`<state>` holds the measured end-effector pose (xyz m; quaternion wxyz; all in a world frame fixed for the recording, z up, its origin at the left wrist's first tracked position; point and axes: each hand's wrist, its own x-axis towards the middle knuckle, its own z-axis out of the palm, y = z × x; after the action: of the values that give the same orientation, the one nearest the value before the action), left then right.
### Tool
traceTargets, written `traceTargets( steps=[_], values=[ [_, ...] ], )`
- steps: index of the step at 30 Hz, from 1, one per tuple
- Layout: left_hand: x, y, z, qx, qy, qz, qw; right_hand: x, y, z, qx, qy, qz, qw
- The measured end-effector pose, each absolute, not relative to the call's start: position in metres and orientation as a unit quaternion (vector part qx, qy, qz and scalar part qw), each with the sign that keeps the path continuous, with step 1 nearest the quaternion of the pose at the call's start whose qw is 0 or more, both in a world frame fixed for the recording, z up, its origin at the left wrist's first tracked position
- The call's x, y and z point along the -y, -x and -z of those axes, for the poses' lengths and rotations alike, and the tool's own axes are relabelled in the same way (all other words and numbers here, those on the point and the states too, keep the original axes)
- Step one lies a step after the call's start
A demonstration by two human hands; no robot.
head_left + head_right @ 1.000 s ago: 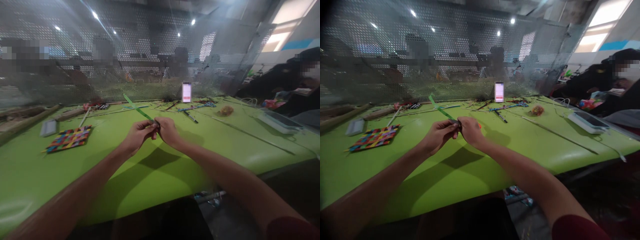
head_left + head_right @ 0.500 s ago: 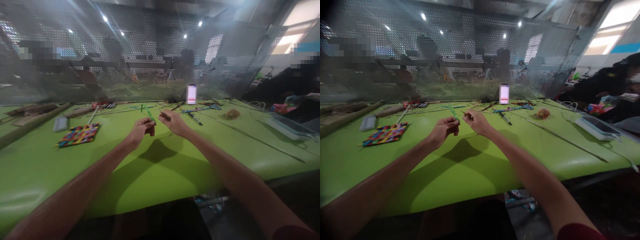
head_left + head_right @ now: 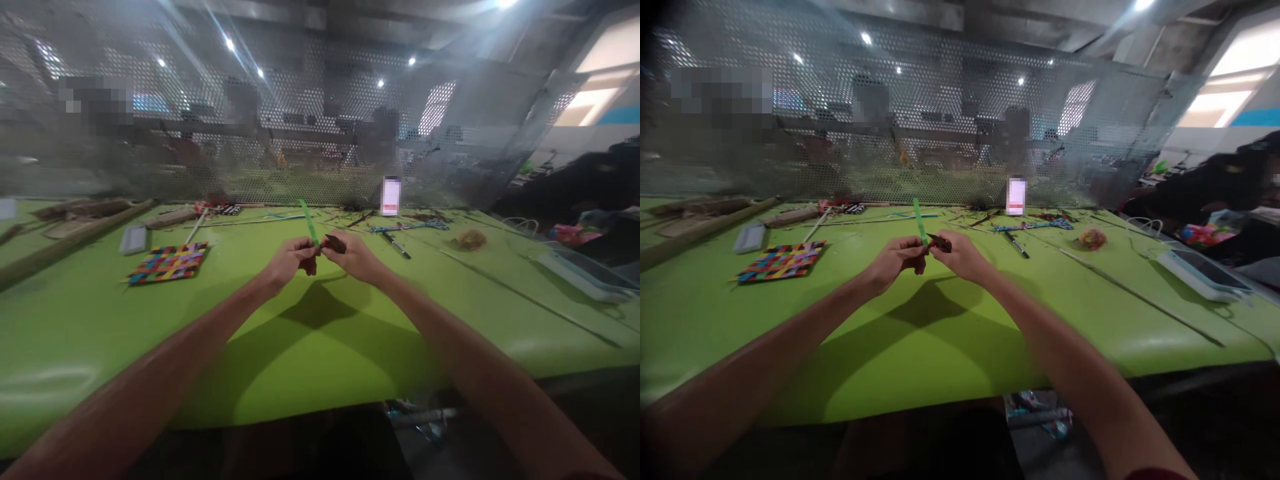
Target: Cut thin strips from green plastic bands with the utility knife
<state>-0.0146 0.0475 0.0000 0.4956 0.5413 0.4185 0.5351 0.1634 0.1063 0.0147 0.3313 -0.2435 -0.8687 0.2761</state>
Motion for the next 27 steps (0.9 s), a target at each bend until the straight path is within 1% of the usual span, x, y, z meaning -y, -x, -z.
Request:
traceTargets(
  steps=[5, 9, 13, 16, 19, 24, 27],
  values=[
    [-0.048, 0.013, -0.001, -0.422, -0.556, -0.518, 0.494, -0.103, -0.163, -0.012, 0.873, 0.254, -0.245, 0.337],
    [-0.047, 0.011, 0.001, -0.422, -0.563, -0.503, 0.501, -0.101, -0.163, -0.012, 0.888, 0.264, -0.177, 0.332],
    [-0.042, 0.008, 0.002, -0.417, -0.569, -0.489, 0.513, -0.108, -0.165, -0.014, 0.885, 0.291, -0.107, 0.347],
    [-0.036, 0.006, 0.001, -0.412, -0.588, -0.463, 0.520, -0.117, -0.170, -0.017, 0.865, 0.345, -0.077, 0.356],
    [-0.031, 0.003, 0.003, -0.404, -0.612, -0.432, 0.524, -0.127, -0.176, -0.021, 0.826, 0.433, -0.059, 0.355],
    [-0.028, 0.003, 0.006, -0.379, -0.653, -0.395, 0.523, -0.144, -0.190, -0.023, 0.769, 0.556, -0.010, 0.314],
    [-0.021, 0.003, 0.000, -0.357, -0.693, -0.338, 0.528, -0.158, -0.204, -0.022, 0.737, 0.603, 0.006, 0.306]
  ],
)
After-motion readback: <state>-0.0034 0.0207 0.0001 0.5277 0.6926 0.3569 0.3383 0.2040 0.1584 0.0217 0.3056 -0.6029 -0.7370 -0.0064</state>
